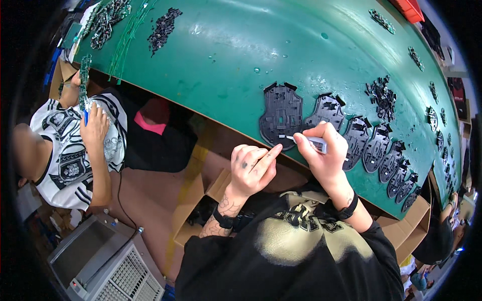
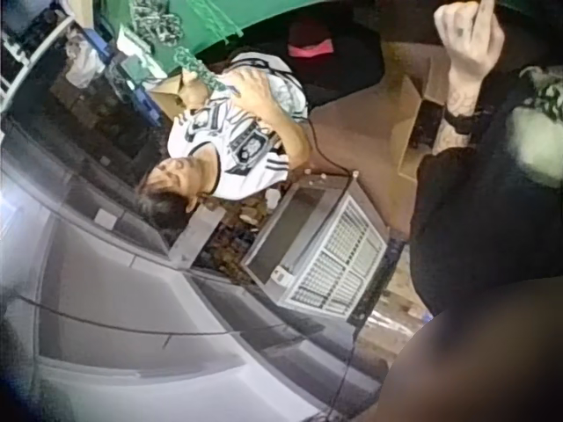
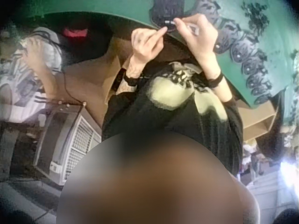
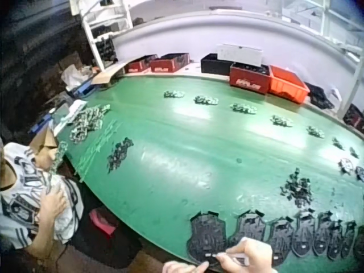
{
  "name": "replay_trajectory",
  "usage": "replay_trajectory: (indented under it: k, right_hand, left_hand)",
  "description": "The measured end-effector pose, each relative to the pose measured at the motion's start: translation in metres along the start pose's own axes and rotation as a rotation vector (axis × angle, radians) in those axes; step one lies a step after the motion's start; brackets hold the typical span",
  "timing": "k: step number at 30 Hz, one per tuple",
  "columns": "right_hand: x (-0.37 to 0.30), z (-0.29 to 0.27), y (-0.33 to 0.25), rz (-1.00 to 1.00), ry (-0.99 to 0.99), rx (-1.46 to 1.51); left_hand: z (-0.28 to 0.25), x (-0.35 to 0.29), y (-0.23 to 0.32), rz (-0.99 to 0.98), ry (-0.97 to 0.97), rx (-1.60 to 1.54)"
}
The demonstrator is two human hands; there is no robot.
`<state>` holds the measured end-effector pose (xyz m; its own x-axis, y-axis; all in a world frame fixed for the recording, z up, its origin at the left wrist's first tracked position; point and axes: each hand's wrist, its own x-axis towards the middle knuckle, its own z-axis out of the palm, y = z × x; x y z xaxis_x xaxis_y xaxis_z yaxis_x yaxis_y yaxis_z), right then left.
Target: The person assembles small electronic components on a green workbench. They apply glue to black plastic housings, insert small parts, and place the assembled units into a cardboard box. The person also handles circuit boards and other small parts throughout the process.
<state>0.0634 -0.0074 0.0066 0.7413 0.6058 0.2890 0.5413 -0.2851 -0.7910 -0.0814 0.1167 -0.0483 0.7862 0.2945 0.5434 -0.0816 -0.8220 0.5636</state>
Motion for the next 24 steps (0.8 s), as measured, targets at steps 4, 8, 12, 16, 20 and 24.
replay_trajectory:
  k: [4, 8, 12, 16, 20, 24]
  right_hand:
    - [0.003, 0.003, -0.001, -0.064, -0.014, -0.052]
    - [0.002, 0.003, 0.002, -0.090, -0.026, -0.079]
    - [0.003, 0.003, 0.002, -0.103, -0.033, -0.070]
    - [0.001, -0.002, 0.002, -0.058, 0.001, 0.057]
    - [-0.007, -0.022, 0.010, -0.024, 0.121, 0.154]
    - [-0.011, -0.041, 0.012, -0.038, 0.192, 0.162]
  left_hand:
    - [0.001, 0.000, -0.003, 0.004, 0.017, -0.011]
    - [0.000, -0.001, -0.004, 0.001, 0.006, -0.012]
    - [0.000, -0.002, -0.005, -0.002, -0.006, -0.021]
    - [-0.004, -0.001, -0.007, -0.012, 0.035, -0.015]
    - [-0.012, -0.003, -0.018, -0.089, 0.041, 0.054]
    - [-0.013, 0.005, -0.008, -0.113, -0.019, 0.086]
